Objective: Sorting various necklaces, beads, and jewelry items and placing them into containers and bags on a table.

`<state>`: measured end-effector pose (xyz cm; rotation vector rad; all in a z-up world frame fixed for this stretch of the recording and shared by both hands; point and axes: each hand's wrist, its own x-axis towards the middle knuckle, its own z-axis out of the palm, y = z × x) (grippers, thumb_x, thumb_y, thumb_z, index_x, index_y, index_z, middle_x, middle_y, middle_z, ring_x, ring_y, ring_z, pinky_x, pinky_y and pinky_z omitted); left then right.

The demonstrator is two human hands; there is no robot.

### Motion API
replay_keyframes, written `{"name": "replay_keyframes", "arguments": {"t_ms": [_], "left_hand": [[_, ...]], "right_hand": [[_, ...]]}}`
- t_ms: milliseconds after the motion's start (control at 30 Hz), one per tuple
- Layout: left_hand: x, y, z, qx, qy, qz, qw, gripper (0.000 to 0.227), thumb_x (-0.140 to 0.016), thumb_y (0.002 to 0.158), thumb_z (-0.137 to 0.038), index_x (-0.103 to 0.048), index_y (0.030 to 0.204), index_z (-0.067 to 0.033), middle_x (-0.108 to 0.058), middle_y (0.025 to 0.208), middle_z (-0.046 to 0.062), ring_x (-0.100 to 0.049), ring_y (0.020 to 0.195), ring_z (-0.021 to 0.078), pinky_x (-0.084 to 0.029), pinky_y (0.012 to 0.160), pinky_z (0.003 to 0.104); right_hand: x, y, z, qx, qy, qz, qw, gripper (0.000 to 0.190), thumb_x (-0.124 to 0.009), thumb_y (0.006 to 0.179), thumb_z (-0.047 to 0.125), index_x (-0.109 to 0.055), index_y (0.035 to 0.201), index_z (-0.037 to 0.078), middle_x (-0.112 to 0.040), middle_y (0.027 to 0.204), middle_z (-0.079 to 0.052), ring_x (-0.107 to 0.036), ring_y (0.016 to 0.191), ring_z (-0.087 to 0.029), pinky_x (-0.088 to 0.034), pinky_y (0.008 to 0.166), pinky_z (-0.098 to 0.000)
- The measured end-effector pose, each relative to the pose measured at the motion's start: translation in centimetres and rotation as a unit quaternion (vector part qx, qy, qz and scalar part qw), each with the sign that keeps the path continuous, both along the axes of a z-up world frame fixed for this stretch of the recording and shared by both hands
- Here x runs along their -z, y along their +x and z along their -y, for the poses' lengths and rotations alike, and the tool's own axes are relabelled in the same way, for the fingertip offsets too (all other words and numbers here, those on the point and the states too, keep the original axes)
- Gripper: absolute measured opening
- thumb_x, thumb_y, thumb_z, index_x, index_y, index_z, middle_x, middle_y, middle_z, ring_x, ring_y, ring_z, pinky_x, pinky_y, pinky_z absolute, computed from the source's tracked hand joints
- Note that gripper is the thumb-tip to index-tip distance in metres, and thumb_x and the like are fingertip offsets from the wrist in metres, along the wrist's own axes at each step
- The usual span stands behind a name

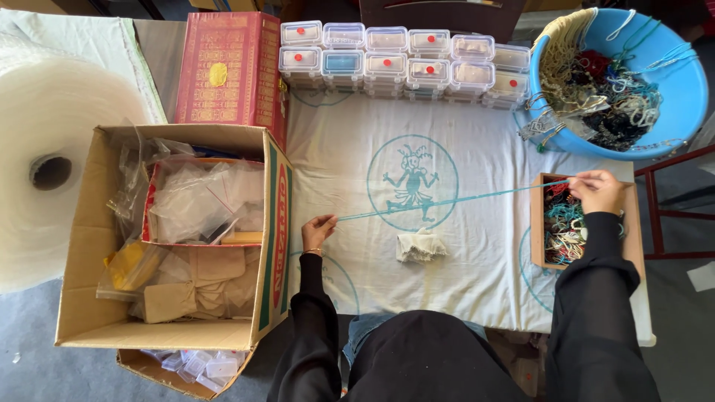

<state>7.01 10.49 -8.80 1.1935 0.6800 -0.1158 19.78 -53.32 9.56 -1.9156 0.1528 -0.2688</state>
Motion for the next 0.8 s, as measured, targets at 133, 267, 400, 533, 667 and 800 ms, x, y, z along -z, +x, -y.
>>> {"name": "replay_keyframes", "arguments": {"t_ms": [133, 267, 400, 533, 667, 800], "left_hand": [[-1.5, 0.9, 1.0, -0.020, 0.158, 0.065, 0.985, 0.019, -0.084, 0.085, -0.011, -0.078, 0.100, -0.0009, -0.078, 0.088, 0.004, -0.073, 0.076, 0.0097, -0.060, 0.067, 0.023], [-8.9, 3.6, 4.7, 0.038, 0.230, 0.148, 0.961, 0.018, -0.084, 0.084, -0.012, -0.079, 0.098, -0.0011, -0.078, 0.085, 0.005, -0.071, 0.073, 0.0102, -0.056, 0.064, 0.023], [-19.5, 5.3, 9.5, 0.107, 0.314, 0.238, 0.913, 0.019, -0.083, 0.084, -0.017, -0.080, 0.099, -0.0053, -0.080, 0.090, 0.007, -0.077, 0.081, 0.0125, -0.059, 0.074, 0.025], [-25.7, 6.3, 13.3, 0.160, 0.318, 0.311, 0.881, 0.019, -0.081, 0.086, -0.018, -0.080, 0.102, -0.0066, -0.079, 0.094, 0.008, -0.079, 0.084, 0.0174, -0.059, 0.075, 0.027], [-28.9, 7.0, 14.8, 0.174, 0.333, 0.364, 0.852, 0.016, -0.080, 0.087, -0.016, -0.078, 0.100, -0.0052, -0.077, 0.094, 0.009, -0.078, 0.084, 0.0196, -0.059, 0.074, 0.029], [-30.2, 7.5, 15.5, 0.159, 0.367, 0.393, 0.828, 0.013, -0.078, 0.087, -0.011, -0.077, 0.099, -0.0051, -0.073, 0.093, 0.009, -0.077, 0.082, 0.0212, -0.059, 0.070, 0.031]], "right_hand": [[-1.5, 0.0, -4.2, -0.017, -0.227, 0.032, 0.973, 0.019, -0.079, 0.095, 0.005, -0.074, 0.111, -0.002, -0.077, 0.109, -0.014, -0.075, 0.095, -0.020, -0.061, 0.085, -0.0302], [-5.1, 0.0, -13.0, -0.076, -0.290, 0.032, 0.953, 0.016, -0.079, 0.095, 0.011, -0.077, 0.110, 0.007, -0.079, 0.107, -0.008, -0.076, 0.095, -0.017, -0.060, 0.087, -0.0309], [-7.3, 0.4, -20.8, -0.206, -0.242, 0.028, 0.948, 0.021, -0.077, 0.092, 0.012, -0.077, 0.113, 0.009, -0.079, 0.106, -0.007, -0.076, 0.094, -0.017, -0.060, 0.086, -0.0305], [-11.2, -0.7, -27.0, -0.265, -0.219, 0.016, 0.939, 0.031, -0.079, 0.087, 0.010, -0.076, 0.118, 0.008, -0.080, 0.101, -0.008, -0.077, 0.090, -0.017, -0.060, 0.082, -0.0300], [-12.4, -1.1, -29.0, -0.295, -0.178, 0.025, 0.938, 0.037, -0.079, 0.086, 0.009, -0.074, 0.122, 0.008, -0.081, 0.099, -0.008, -0.078, 0.090, -0.016, -0.060, 0.081, -0.0294], [-12.6, -0.9, -29.6, -0.295, -0.165, 0.034, 0.941, 0.039, -0.082, 0.084, 0.009, -0.074, 0.123, 0.008, -0.080, 0.100, -0.009, -0.078, 0.091, -0.016, -0.060, 0.081, -0.0289]]}}
